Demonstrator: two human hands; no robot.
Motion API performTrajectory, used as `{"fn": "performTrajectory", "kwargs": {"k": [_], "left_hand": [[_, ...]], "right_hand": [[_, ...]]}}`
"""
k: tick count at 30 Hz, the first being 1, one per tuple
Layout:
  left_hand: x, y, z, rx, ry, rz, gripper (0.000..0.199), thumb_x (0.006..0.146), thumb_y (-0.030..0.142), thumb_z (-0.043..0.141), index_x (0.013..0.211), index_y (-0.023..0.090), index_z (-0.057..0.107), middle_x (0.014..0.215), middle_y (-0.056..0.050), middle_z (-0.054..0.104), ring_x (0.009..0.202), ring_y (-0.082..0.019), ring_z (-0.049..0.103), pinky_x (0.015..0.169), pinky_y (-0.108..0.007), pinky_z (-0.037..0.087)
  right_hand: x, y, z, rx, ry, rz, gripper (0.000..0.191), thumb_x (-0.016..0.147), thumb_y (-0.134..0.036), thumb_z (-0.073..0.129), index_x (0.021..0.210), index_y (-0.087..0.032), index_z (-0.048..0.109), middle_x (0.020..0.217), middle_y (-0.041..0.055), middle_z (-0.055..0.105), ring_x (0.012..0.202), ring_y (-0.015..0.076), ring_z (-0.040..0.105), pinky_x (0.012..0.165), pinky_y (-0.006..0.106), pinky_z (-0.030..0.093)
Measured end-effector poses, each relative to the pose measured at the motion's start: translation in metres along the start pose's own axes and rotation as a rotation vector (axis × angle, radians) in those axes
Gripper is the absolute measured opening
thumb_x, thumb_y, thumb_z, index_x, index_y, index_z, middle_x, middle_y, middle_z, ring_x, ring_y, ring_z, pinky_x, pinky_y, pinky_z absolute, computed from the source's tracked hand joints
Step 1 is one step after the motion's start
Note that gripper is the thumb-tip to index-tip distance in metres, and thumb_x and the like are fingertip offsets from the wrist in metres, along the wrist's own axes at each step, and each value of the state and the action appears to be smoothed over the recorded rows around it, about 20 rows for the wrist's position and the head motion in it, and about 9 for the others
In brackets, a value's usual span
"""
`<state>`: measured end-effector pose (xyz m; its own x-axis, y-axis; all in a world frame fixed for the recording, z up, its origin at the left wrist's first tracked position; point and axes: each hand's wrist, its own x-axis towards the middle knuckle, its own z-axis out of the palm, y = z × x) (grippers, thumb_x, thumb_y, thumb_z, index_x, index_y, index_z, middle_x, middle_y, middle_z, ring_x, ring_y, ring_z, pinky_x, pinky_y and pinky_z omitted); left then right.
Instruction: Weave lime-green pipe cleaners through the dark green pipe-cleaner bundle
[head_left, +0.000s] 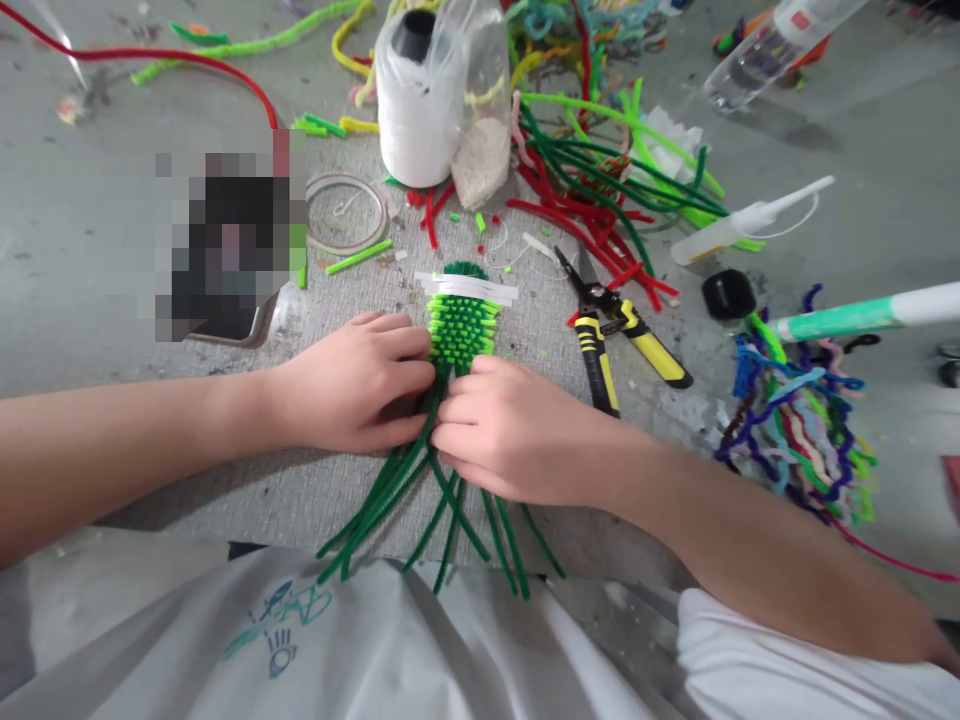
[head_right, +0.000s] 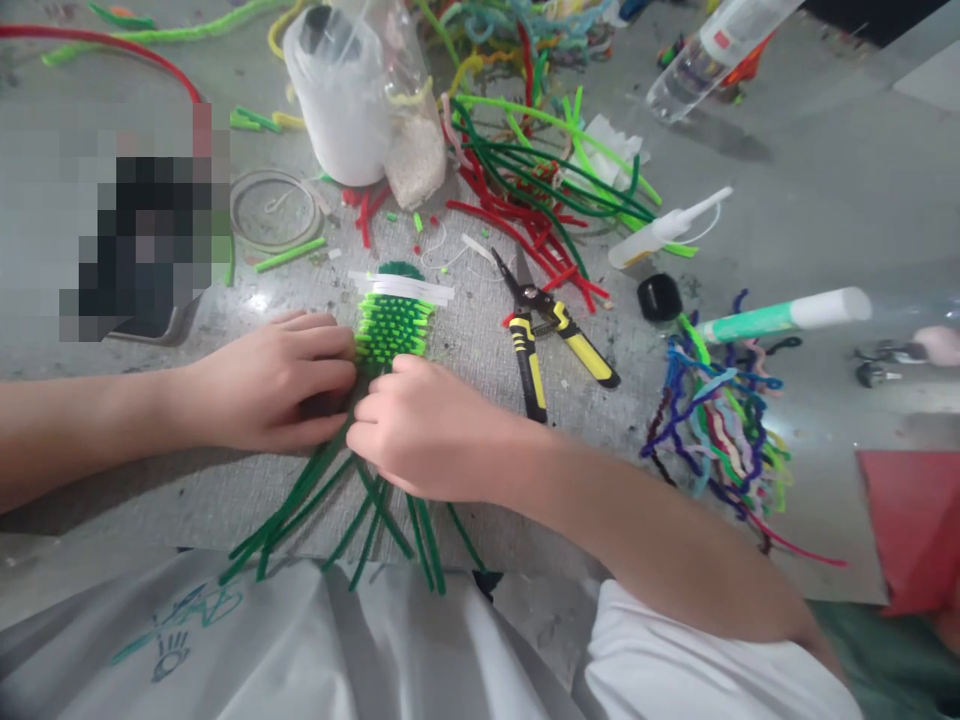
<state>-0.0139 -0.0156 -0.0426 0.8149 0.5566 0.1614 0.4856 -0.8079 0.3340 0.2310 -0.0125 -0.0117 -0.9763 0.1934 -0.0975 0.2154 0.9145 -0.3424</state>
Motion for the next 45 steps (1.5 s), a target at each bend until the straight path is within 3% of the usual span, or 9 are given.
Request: {"fn": "performTrajectory", "kwargs": {"k": [7, 14, 21, 24, 29, 35, 41, 45], "left_hand": [[0.000, 0.000, -0.001, 0.003, 0.013, 0.005, 0.022, 0.101, 0.030, 0.062, 0.081, 0.022, 0.064, 0.087, -0.006, 0.065, 0.077, -0.023, 0.058, 0.073, -0.039, 0.049], [-0.001, 0.000, 0.002, 0.000, 0.020, -0.002, 0.021, 0.100, 0.030, 0.064, 0.081, 0.022, 0.064, 0.087, -0.006, 0.065, 0.076, -0.022, 0.057, 0.073, -0.038, 0.047], [-0.001, -0.001, 0.002, -0.012, 0.041, 0.022, 0.023, 0.103, 0.030, 0.060, 0.082, 0.021, 0.066, 0.086, -0.006, 0.064, 0.075, -0.021, 0.057, 0.073, -0.038, 0.047], [-0.001, 0.000, 0.000, -0.018, 0.024, 0.011, 0.023, 0.103, 0.030, 0.061, 0.082, 0.022, 0.065, 0.086, -0.005, 0.063, 0.075, -0.021, 0.057, 0.073, -0.037, 0.048], [0.001, 0.000, -0.002, -0.045, 0.006, -0.008, 0.021, 0.102, 0.030, 0.062, 0.083, 0.023, 0.061, 0.085, -0.005, 0.064, 0.074, -0.021, 0.056, 0.072, -0.037, 0.048], [-0.001, -0.001, -0.002, -0.037, 0.049, 0.015, 0.016, 0.103, 0.029, 0.061, 0.090, 0.024, 0.055, 0.084, -0.004, 0.063, 0.074, -0.022, 0.056, 0.071, -0.037, 0.047], [-0.001, 0.000, 0.002, 0.039, 0.033, 0.003, 0.013, 0.101, 0.032, 0.064, 0.095, 0.024, 0.056, 0.087, -0.004, 0.065, 0.079, -0.024, 0.059, 0.075, -0.038, 0.049], [-0.003, 0.003, 0.004, 0.094, 0.089, 0.013, 0.013, 0.102, 0.033, 0.065, 0.098, 0.022, 0.059, 0.094, -0.008, 0.067, 0.083, -0.025, 0.061, 0.074, -0.038, 0.051]], "right_hand": [[-0.003, -0.007, 0.003, -0.107, 0.045, -0.219, 0.025, 0.106, -0.010, 0.065, 0.085, -0.021, 0.071, 0.074, 0.0008, 0.068, 0.078, 0.0207, 0.055, 0.076, 0.038, 0.030], [0.001, -0.012, 0.008, -0.158, 0.010, -0.223, 0.023, 0.106, -0.011, 0.066, 0.087, -0.023, 0.069, 0.076, -0.0007, 0.073, 0.077, 0.0201, 0.061, 0.079, 0.039, 0.039], [0.004, -0.019, 0.012, -0.204, 0.030, -0.188, 0.022, 0.108, -0.014, 0.058, 0.091, -0.022, 0.068, 0.073, 0.0007, 0.072, 0.073, 0.0213, 0.060, 0.078, 0.041, 0.036], [0.002, -0.020, 0.014, -0.216, 0.110, -0.221, 0.024, 0.107, -0.012, 0.055, 0.089, -0.023, 0.067, 0.070, -0.0005, 0.067, 0.069, 0.0202, 0.054, 0.075, 0.040, 0.034], [-0.001, -0.023, 0.014, -0.324, 0.369, -0.286, 0.025, 0.107, -0.014, 0.058, 0.085, -0.022, 0.068, 0.065, -0.0033, 0.055, 0.064, 0.0181, 0.043, 0.069, 0.038, 0.028], [-0.002, -0.039, 0.013, -0.332, 0.532, -0.310, 0.040, 0.113, -0.037, 0.064, 0.075, -0.022, 0.063, 0.063, -0.0040, 0.048, 0.060, 0.0163, 0.037, 0.065, 0.039, 0.025], [0.004, -0.059, 0.021, -0.312, 0.563, -0.222, 0.021, 0.098, -0.018, 0.072, 0.078, -0.021, 0.070, 0.062, -0.0037, 0.053, 0.060, 0.0151, 0.039, 0.063, 0.036, 0.026], [0.000, -0.062, 0.020, -0.219, 0.501, -0.180, 0.016, 0.102, -0.015, 0.067, 0.089, -0.020, 0.075, 0.069, -0.0029, 0.060, 0.065, 0.0161, 0.046, 0.065, 0.036, 0.031]]}}
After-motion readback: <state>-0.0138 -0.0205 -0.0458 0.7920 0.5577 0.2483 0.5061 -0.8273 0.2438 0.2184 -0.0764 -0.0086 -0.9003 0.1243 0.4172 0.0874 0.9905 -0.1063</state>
